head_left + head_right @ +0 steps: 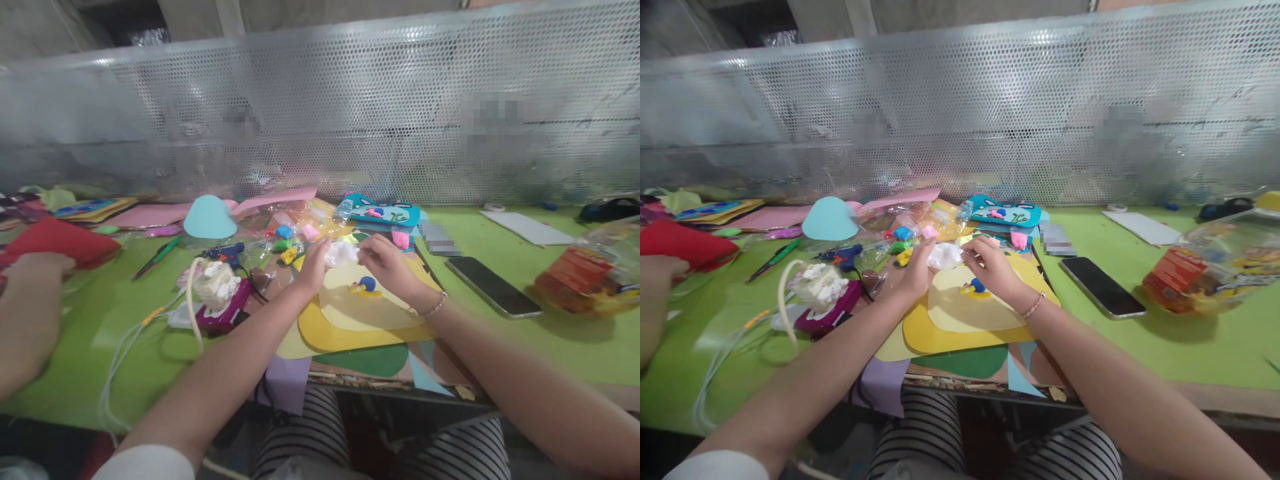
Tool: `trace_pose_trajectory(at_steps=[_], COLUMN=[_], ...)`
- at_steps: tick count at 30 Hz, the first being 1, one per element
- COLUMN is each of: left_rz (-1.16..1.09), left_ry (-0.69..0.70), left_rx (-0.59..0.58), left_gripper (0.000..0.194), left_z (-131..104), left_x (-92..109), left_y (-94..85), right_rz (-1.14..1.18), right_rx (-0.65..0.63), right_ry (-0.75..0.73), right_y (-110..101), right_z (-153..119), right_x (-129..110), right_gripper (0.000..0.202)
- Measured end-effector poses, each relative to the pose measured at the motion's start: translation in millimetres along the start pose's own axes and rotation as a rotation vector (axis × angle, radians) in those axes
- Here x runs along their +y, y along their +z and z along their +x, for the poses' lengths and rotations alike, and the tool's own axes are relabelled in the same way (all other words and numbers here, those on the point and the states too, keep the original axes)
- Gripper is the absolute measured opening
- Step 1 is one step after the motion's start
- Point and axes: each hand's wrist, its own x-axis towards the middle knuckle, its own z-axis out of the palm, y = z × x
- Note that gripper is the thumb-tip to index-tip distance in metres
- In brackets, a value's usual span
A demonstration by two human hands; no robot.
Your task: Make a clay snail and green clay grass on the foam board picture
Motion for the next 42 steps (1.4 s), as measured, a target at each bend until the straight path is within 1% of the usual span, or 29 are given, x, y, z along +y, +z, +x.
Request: trace_pose_trajectory(at_steps=[3, 5, 7, 9, 12, 16, 18, 20, 21, 24, 27, 28, 29, 30, 32, 34, 35, 37, 39, 42], left_rz=[-0.031, 0.037, 0.108, 0.157, 0.214, 0.303, 0.301, 0.248, 0.209, 0.109, 0.069, 0.058, 0.052, 0.052, 0.071, 0.085, 0.087, 0.092, 0.12, 0.21], left_ry=[-0.011, -0.005, 0.001, -0.001, 0.015, 0.062, 0.06, 0.029, 0.003, -0.06, -0.077, -0.079, -0.078, -0.075, -0.065, -0.065, -0.07, -0.076, -0.062, -0.016], left_rx=[-0.106, -0.144, -0.175, -0.203, -0.235, -0.308, -0.33, -0.316, -0.292, -0.191, -0.115, -0.095, -0.08, -0.073, -0.085, -0.111, -0.126, -0.151, -0.173, -0.188], left_gripper=[0.024, 0.027, 0.032, 0.036, 0.04, 0.033, 0.031, 0.031, 0.032, 0.032, 0.034, 0.035, 0.035, 0.036, 0.036, 0.034, 0.034, 0.033, 0.033, 0.03], left_z=[-7, -10, -10, -10, -8, -9, -9, -8, -8, -5, -2, -1, -1, -1, -2, -6, -7, -10, -12, -11], left_x=[12, 20, 23, 22, 21, 24, 25, 24, 23, 19, 15, 15, 14, 15, 16, 19, 21, 23, 23, 20], left_y=[0.8, 1.6, 2.2, 2.4, 2.0, 1.3, 1.8, 3.1, 3.8, 4.7, 3.0, 2.4, 1.9, 1.9, 2.7, 4.5, 5.5, 7.0, 7.6, 7.7], right_rz=[0.009, 0.008, 0.002, -0.009, -0.032, -0.029, -0.008, 0.033, 0.07, 0.247, 0.39, 0.423, 0.448, 0.463, 0.444, 0.36, 0.308, 0.24, 0.193, 0.102], right_rx=[0.023, 0.048, 0.068, 0.047, -0.024, -0.066, -0.088, -0.076, -0.055, 0.092, 0.367, 0.408, 0.416, 0.382, 0.249, 0.103, 0.057, 0.013, -0.013, -0.136], right_ry=[0.042, 0.078, 0.091, 0.068, 0.042, 0.043, 0.052, 0.095, 0.129, 0.255, 0.352, 0.375, 0.395, 0.413, 0.422, 0.378, 0.332, 0.243, 0.184, 0.088], right_y=[-1, -3, -7, -10, -12, -7, -5, -6, -9, -25, -42, -44, -45, -43, -34, -22, -17, -9, -5, -4], right_z=[0, 1, 1, 1, 0, -1, 0, 3, 5, 11, 16, 17, 17, 16, 13, 9, 7, 4, 3, 2], right_x=[1, 3, 4, 5, 5, -1, -2, 0, 4, 22, 43, 47, 49, 49, 44, 35, 30, 20, 14, 10], right_gripper=[0.006, 0.005, 0.004, 0.005, 0.011, 0.015, 0.014, 0.011, 0.009, 0.013, 0.016, 0.018, 0.02, 0.02, 0.02, 0.018, 0.017, 0.015, 0.015, 0.016])
